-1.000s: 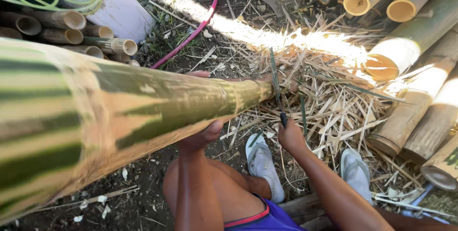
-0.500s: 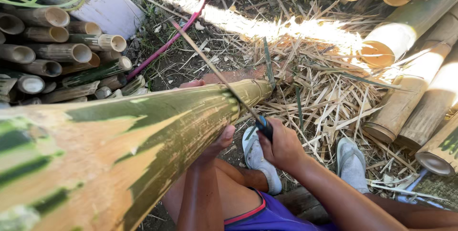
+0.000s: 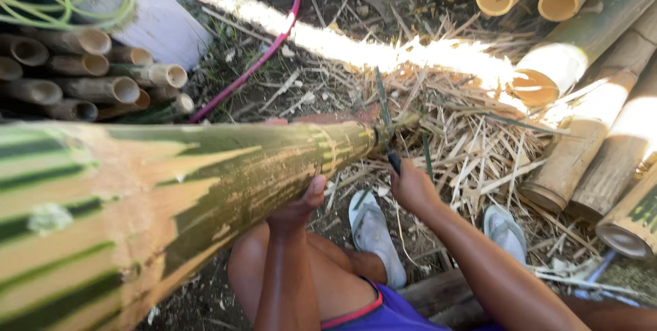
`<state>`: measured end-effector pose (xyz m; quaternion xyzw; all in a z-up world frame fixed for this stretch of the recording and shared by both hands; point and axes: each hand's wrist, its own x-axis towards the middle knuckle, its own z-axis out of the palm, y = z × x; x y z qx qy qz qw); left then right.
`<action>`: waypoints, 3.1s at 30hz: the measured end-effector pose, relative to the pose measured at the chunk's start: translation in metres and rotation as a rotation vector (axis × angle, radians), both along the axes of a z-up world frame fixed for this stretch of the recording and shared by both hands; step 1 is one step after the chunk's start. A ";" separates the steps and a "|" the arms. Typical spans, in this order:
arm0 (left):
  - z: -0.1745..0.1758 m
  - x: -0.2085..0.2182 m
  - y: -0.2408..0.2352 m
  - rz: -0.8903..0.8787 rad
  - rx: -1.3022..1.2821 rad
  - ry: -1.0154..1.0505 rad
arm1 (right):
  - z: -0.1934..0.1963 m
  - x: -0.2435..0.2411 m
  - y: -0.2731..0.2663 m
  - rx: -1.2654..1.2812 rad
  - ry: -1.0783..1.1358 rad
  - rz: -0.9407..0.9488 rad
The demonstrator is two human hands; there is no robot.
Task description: The person sits on the ground and uses a machete to peel the outer green layer off a long bamboo pole. They hold the bamboo with their left hand and repeatedly strike and scrape the surface with the machete in their right hand, removing strips of the outer skin.
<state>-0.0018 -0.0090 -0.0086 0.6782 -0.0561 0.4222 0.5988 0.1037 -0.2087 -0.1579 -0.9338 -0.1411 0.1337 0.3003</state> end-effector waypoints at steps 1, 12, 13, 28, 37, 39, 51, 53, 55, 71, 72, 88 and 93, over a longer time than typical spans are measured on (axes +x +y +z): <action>0.001 0.004 0.001 0.029 0.001 0.005 | 0.002 -0.004 0.001 0.105 -0.103 0.039; -0.022 -0.003 -0.023 0.189 -0.128 0.078 | -0.010 -0.004 0.012 0.027 -0.083 -0.012; -0.021 0.001 -0.024 0.241 -0.095 0.074 | -0.006 -0.012 0.012 0.141 -0.125 0.018; -0.005 0.006 -0.040 0.422 -0.225 0.024 | -0.025 -0.028 0.011 0.177 0.004 0.028; -0.023 0.001 -0.016 0.372 0.005 -0.118 | -0.046 -0.019 -0.024 0.167 -0.063 0.078; -0.022 0.000 -0.003 0.428 0.199 -0.109 | -0.050 -0.005 -0.023 0.031 0.037 0.016; 0.029 0.014 0.004 0.173 -0.023 -0.114 | 0.043 -0.031 -0.013 0.187 -0.035 0.061; 0.030 0.006 0.004 0.120 -0.045 -0.063 | 0.069 -0.055 -0.007 0.354 -0.141 0.203; 0.029 0.004 0.002 0.109 -0.004 -0.024 | 0.078 -0.058 -0.004 0.446 -0.246 0.274; 0.015 0.001 -0.004 0.186 0.006 -0.064 | 0.016 -0.003 0.028 0.196 -0.027 0.055; 0.013 0.004 -0.005 0.171 -0.055 -0.096 | 0.017 0.003 0.028 0.158 -0.034 0.040; 0.004 0.009 0.031 0.179 -0.113 -0.110 | -0.020 0.001 0.003 0.197 0.075 0.076; 0.003 0.004 0.031 0.188 -0.133 -0.091 | -0.033 0.032 -0.002 -0.027 0.203 -0.063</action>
